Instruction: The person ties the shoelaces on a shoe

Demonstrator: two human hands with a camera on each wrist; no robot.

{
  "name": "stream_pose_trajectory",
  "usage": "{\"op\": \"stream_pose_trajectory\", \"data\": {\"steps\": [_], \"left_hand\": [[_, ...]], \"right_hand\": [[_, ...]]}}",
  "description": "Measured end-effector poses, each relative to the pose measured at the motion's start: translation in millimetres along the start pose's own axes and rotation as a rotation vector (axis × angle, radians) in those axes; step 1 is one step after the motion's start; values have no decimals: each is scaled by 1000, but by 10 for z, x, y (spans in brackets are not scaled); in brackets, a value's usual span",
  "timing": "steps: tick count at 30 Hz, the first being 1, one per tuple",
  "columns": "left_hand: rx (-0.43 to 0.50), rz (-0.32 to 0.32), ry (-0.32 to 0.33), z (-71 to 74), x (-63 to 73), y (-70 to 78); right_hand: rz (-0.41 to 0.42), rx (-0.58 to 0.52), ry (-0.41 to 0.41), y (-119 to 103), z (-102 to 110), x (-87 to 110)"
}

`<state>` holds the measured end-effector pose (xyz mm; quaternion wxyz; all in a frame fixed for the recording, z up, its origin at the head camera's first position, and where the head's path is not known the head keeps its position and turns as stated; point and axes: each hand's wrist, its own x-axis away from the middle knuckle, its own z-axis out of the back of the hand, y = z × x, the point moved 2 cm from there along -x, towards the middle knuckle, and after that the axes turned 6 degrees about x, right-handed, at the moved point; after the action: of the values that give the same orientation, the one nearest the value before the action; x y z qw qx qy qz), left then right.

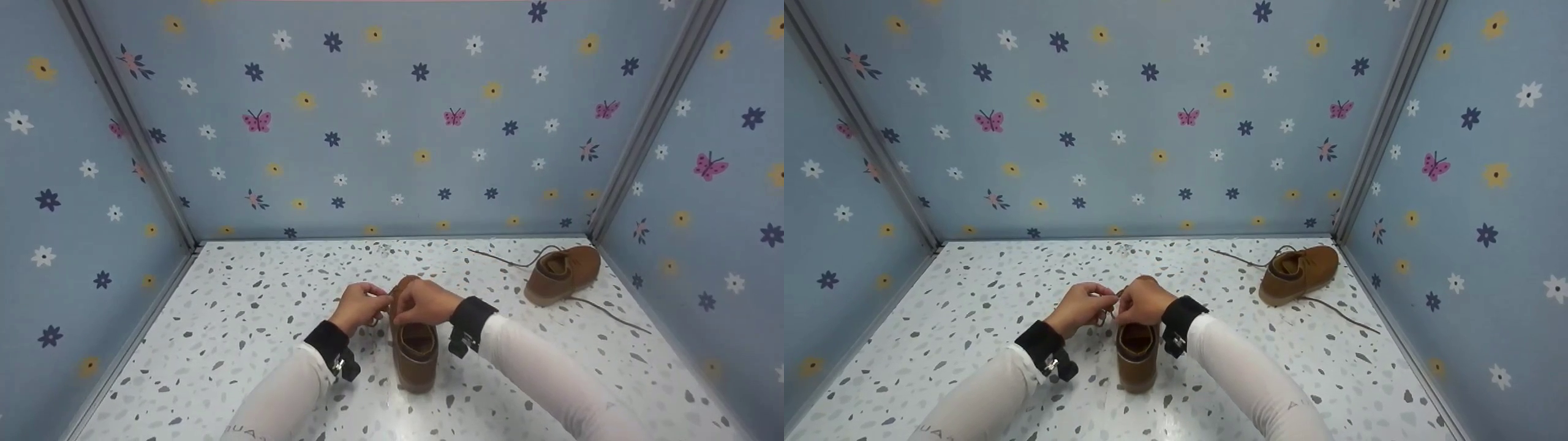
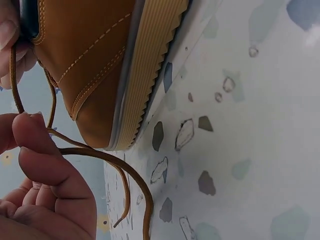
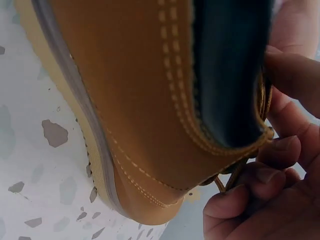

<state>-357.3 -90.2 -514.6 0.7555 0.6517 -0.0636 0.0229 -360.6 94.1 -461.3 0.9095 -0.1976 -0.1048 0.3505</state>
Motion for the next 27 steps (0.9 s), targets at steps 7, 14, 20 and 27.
{"op": "stream_pose_trajectory", "data": {"steps": [7,14,20,27], "left_hand": [[11,22,-54,38,15,-29],[-184,21,-88,56,48,-57],[-271,-23,-89,67,54,-51],[-226,-85,-35,123,56,3]], "right_hand": [[-49,-48,41,20,73,34],[-48,-76,80,44,114,49],[-64,-75,79,56,133,53],[-123,-43,132,135,174,42]]}}
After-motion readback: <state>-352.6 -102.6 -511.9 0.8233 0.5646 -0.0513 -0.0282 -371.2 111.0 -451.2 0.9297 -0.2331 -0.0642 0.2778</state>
